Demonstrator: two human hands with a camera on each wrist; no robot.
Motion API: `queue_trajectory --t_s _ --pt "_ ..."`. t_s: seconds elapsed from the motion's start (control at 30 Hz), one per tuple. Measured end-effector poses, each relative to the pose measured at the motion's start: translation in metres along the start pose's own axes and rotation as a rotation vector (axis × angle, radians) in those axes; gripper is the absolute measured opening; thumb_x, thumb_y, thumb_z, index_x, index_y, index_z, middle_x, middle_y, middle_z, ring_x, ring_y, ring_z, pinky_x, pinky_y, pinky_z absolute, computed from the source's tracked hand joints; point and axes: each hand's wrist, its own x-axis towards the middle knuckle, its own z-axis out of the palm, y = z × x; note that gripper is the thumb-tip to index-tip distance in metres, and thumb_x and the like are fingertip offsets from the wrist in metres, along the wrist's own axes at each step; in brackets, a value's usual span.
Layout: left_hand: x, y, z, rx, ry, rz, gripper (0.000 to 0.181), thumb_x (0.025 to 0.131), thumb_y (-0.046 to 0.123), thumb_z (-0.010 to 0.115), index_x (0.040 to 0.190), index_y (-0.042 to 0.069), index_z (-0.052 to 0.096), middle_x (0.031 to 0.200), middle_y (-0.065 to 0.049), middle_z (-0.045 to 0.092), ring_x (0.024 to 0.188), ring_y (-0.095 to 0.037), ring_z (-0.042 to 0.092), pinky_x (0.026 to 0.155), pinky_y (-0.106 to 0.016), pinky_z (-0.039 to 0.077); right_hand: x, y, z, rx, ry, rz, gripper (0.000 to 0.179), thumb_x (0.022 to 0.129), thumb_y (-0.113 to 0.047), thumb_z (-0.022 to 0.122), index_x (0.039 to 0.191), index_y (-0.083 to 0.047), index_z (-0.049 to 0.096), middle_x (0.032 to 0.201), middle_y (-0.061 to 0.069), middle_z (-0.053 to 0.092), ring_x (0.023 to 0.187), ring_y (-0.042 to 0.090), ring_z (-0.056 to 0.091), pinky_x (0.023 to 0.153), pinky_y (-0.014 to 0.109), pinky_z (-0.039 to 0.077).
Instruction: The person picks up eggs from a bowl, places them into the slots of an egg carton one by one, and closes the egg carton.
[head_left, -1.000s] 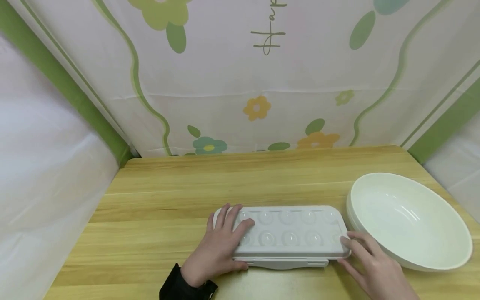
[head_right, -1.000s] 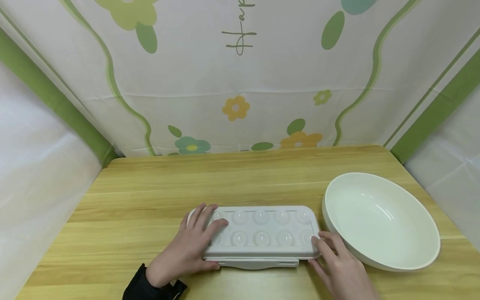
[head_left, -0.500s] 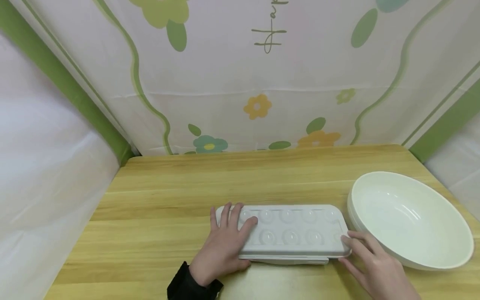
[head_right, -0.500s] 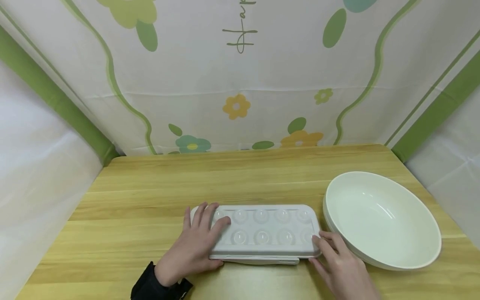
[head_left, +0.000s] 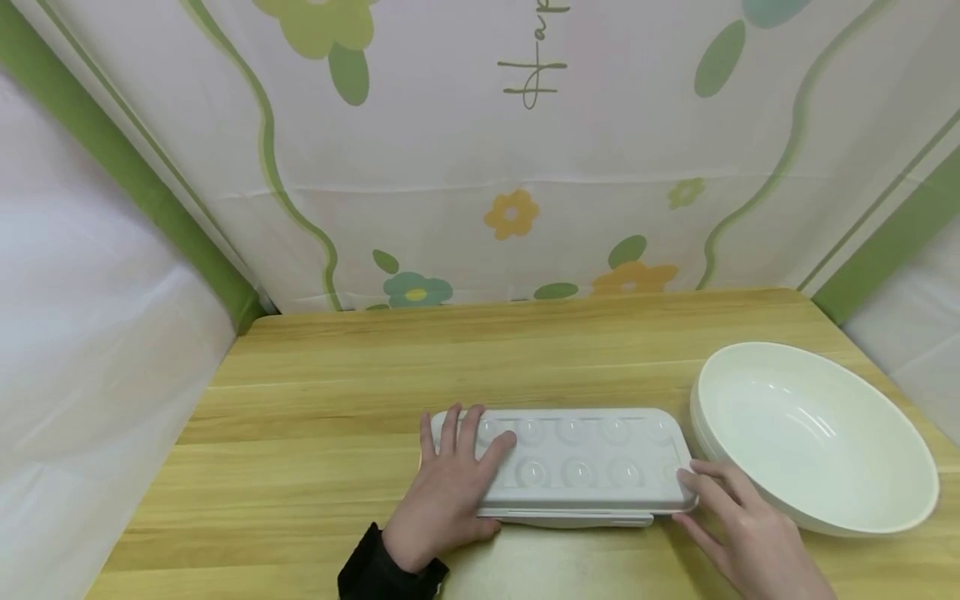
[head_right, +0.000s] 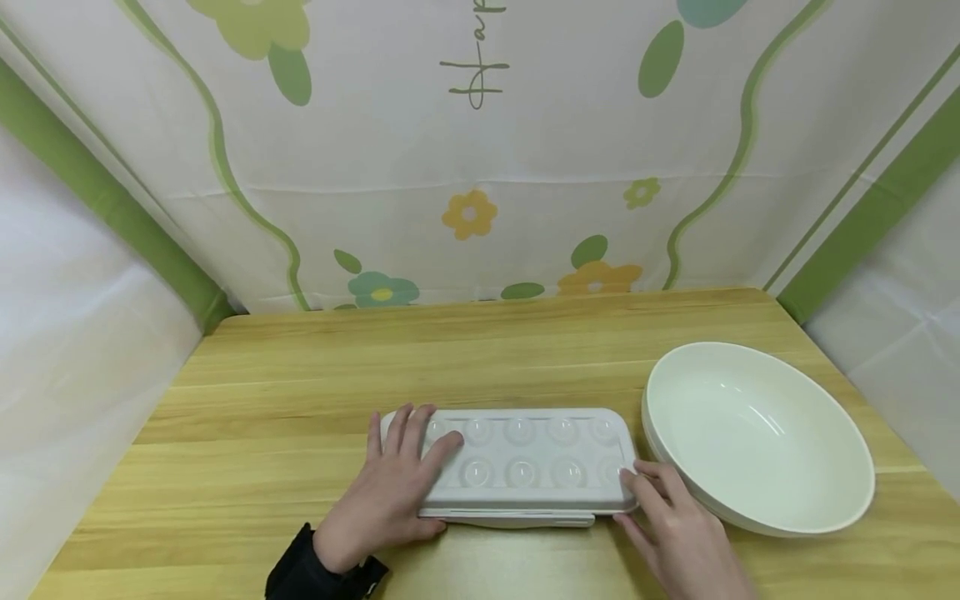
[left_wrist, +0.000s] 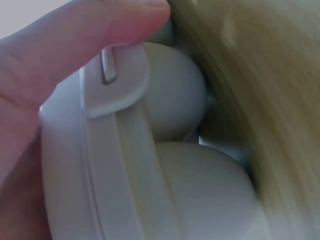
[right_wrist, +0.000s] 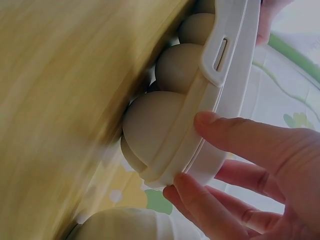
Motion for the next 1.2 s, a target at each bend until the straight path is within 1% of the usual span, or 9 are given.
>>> queue_trajectory --t_s 0.17,0.3,0.5,0.6,0.8,0.93,1.1,1.2 --pt "0.001 0.003 0.000 0.023 -0.029 -0.022 0.096 0.053 0.040 0.083 0.133 0.021 0.033 0.141 -0.024 0.025 0.129 -0.049 0.020 0.098 -0.074 0.011 0.000 -0.001 0.000 0.009 -0.016 0.019 0.061 0.093 -0.057 0.027 0.088 -0.008 0.063 0.095 0.010 0.059 0.060 0.019 0.056 0.038 0.025 0.046" --pt "0.000 0.005 -0.001 0.029 -0.049 -0.037 0.100 0.055 0.042 0.083 0.138 0.022 0.030 0.143 -0.025 0.024 0.130 -0.050 0.017 0.099 -0.074 0.009 0.000 0.000 0.000 0.017 -0.018 0.024 0.061 0.092 -0.057 0.027 0.088 -0.008 0.063 0.096 0.009 0.060 0.062 0.019 0.057 0.039 0.027 0.047" --pt "0.000 0.008 0.001 0.054 -0.041 -0.039 0.108 0.055 0.048 0.082 0.144 0.024 0.024 0.144 -0.028 0.024 0.130 -0.053 0.016 0.098 -0.075 0.007 0.001 -0.001 0.000 0.019 -0.021 0.033 0.061 0.092 -0.058 0.027 0.088 -0.008 0.062 0.096 0.009 0.060 0.062 0.019 0.056 0.039 0.028 0.047" --pt "0.001 0.009 0.002 0.056 -0.033 -0.037 0.110 0.055 0.052 0.080 0.145 0.025 0.022 0.146 -0.028 0.021 0.131 -0.052 0.015 0.096 -0.076 0.007 0.001 -0.001 0.000 0.020 -0.025 0.037 0.061 0.092 -0.058 0.026 0.088 -0.009 0.062 0.096 0.008 0.060 0.064 0.020 0.056 0.039 0.029 0.047" --pt "0.004 0.012 0.005 0.056 -0.016 -0.038 0.111 0.054 0.059 0.077 0.145 0.025 0.022 0.148 -0.030 0.018 0.131 -0.053 0.014 0.094 -0.078 0.007 0.000 -0.001 0.000 0.019 -0.032 0.042 0.062 0.092 -0.058 0.025 0.088 -0.009 0.062 0.097 0.008 0.059 0.065 0.020 0.056 0.039 0.029 0.047" --pt "0.007 0.015 0.006 0.065 -0.025 -0.041 0.113 0.054 0.062 0.075 0.145 0.023 0.021 0.149 -0.030 0.015 0.132 -0.052 0.012 0.094 -0.078 0.007 0.000 -0.001 0.000 0.015 -0.026 0.041 0.061 0.092 -0.058 0.025 0.087 -0.009 0.061 0.096 0.008 0.059 0.063 0.019 0.056 0.038 0.029 0.046" --pt "0.011 0.020 0.007 0.077 -0.057 -0.050 0.116 0.054 0.063 0.074 0.146 0.021 0.018 0.151 -0.027 0.011 0.134 -0.049 0.009 0.098 -0.075 0.008 0.000 -0.001 0.001 0.008 -0.011 0.033 0.061 0.092 -0.058 0.026 0.087 -0.008 0.061 0.095 0.009 0.059 0.062 0.018 0.055 0.037 0.028 0.045" --pt "0.015 0.024 0.008 0.083 -0.062 -0.039 0.117 0.054 0.064 0.073 0.147 0.021 0.016 0.151 -0.027 0.011 0.134 -0.048 0.008 0.098 -0.075 0.008 0.000 -0.001 0.001 0.005 -0.007 0.031 0.061 0.092 -0.058 0.026 0.087 -0.008 0.061 0.095 0.009 0.059 0.061 0.018 0.054 0.037 0.027 0.044"
